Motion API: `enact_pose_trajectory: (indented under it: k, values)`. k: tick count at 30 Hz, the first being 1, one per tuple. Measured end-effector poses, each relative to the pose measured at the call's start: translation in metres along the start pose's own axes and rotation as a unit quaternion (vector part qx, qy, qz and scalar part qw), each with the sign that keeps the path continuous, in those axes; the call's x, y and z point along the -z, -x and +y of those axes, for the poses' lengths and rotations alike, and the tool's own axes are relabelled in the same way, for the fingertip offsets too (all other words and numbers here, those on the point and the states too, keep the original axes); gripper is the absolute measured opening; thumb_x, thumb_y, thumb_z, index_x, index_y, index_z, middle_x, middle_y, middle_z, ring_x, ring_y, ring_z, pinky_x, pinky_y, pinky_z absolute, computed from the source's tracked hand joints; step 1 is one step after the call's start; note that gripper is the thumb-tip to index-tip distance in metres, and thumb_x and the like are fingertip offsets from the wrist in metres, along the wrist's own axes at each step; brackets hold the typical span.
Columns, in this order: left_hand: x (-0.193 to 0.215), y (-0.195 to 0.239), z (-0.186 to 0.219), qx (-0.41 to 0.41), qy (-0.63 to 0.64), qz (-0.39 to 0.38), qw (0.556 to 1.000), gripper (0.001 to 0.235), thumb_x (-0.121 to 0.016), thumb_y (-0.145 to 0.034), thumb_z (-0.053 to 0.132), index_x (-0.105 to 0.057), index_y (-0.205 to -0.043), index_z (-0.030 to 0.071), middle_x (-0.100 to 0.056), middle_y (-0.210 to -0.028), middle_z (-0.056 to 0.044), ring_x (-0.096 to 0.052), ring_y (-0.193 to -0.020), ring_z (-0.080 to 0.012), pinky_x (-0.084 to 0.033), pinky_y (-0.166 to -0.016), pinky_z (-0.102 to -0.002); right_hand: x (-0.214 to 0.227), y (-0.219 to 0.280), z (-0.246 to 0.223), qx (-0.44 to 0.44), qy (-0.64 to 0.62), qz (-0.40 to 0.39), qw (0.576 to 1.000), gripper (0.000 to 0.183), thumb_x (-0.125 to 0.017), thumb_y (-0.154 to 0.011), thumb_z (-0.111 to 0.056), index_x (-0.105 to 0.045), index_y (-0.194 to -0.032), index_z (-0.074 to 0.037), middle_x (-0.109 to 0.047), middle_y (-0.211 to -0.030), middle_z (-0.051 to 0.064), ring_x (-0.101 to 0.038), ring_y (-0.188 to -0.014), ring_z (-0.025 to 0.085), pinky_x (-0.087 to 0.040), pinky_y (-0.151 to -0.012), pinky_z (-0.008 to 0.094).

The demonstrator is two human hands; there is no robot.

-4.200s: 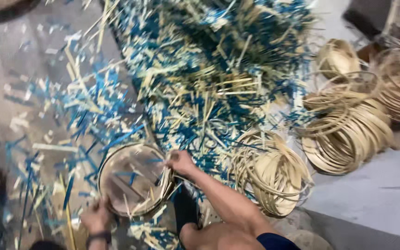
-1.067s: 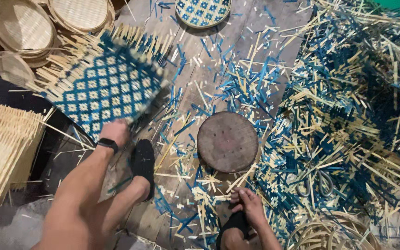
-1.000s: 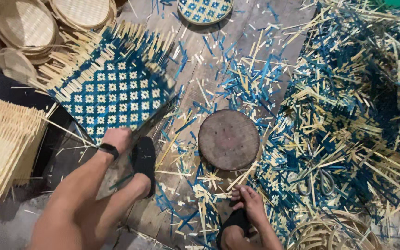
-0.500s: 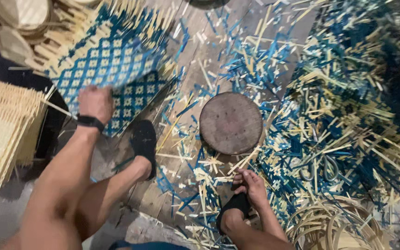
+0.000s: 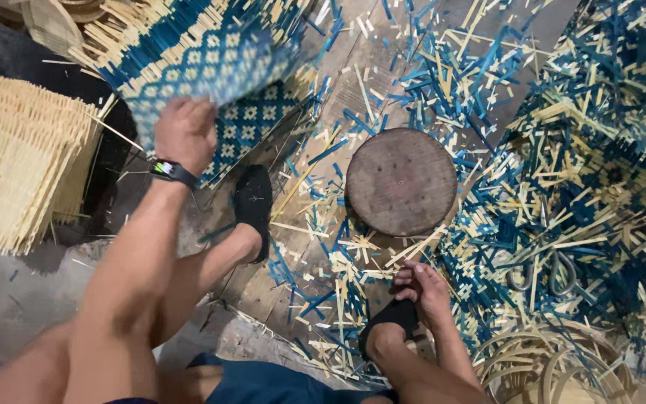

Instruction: The person trims excess woven material from circular bamboo trays using shears. They repeatedly place a circular frame onto a woven mat, trim the overhanging edges, and stack the finished trays.

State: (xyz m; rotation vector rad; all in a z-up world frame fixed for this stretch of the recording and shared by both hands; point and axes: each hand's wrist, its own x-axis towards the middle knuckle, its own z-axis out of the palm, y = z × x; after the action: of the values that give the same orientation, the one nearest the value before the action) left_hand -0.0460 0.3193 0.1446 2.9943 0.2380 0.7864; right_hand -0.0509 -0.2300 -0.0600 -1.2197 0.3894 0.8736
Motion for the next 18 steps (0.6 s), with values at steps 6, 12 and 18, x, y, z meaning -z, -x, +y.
enact_pose_trajectory:
  k: [6, 12, 18]
  values:
    - [-0.022, 0.024, 0.132, -0.030, 0.134, -0.184, 0.973, 0.018, -0.067, -0.086, 0.002, -0.072, -0.100, 0.013, -0.072, -0.089, -0.013, -0.069, -0.088, -0.0356, -0.055, -0.076, -0.047, 0.024, -0.006, -0.052, 0.149, -0.096, 0.066, 0.982, 0.051, -0.056, -0.108, -0.048, -0.062, -0.123, 0.001, -0.067, -0.104, 0.012, -0.069, -0.088, 0.020, -0.056, -0.072, 0.035]
    - [-0.094, 0.095, 0.222, -0.265, 0.341, -0.219, 0.875, 0.033, -0.067, -0.081, 0.003, -0.068, -0.113, 0.009, -0.072, -0.127, -0.010, -0.066, -0.119, -0.0292, -0.053, -0.098, -0.043, 0.050, -0.042, -0.132, 0.060, -0.146, -0.050, 0.986, 0.032, -0.073, -0.091, -0.030, -0.067, -0.113, -0.007, -0.072, -0.098, 0.006, -0.071, -0.081, 0.022, -0.060, -0.075, 0.043]
    - [-0.153, 0.077, 0.189, 0.109, 0.338, -0.199, 0.913, 0.059, -0.087, -0.077, 0.019, -0.067, -0.129, 0.002, -0.067, -0.122, -0.016, -0.063, -0.112, -0.0355, -0.051, -0.099, -0.044, 0.049, -0.083, -0.144, 0.001, 0.104, 0.162, 0.981, 0.038, -0.078, -0.081, -0.017, -0.065, -0.114, -0.003, -0.070, -0.093, 0.007, -0.066, -0.071, 0.021, -0.054, -0.061, 0.039]
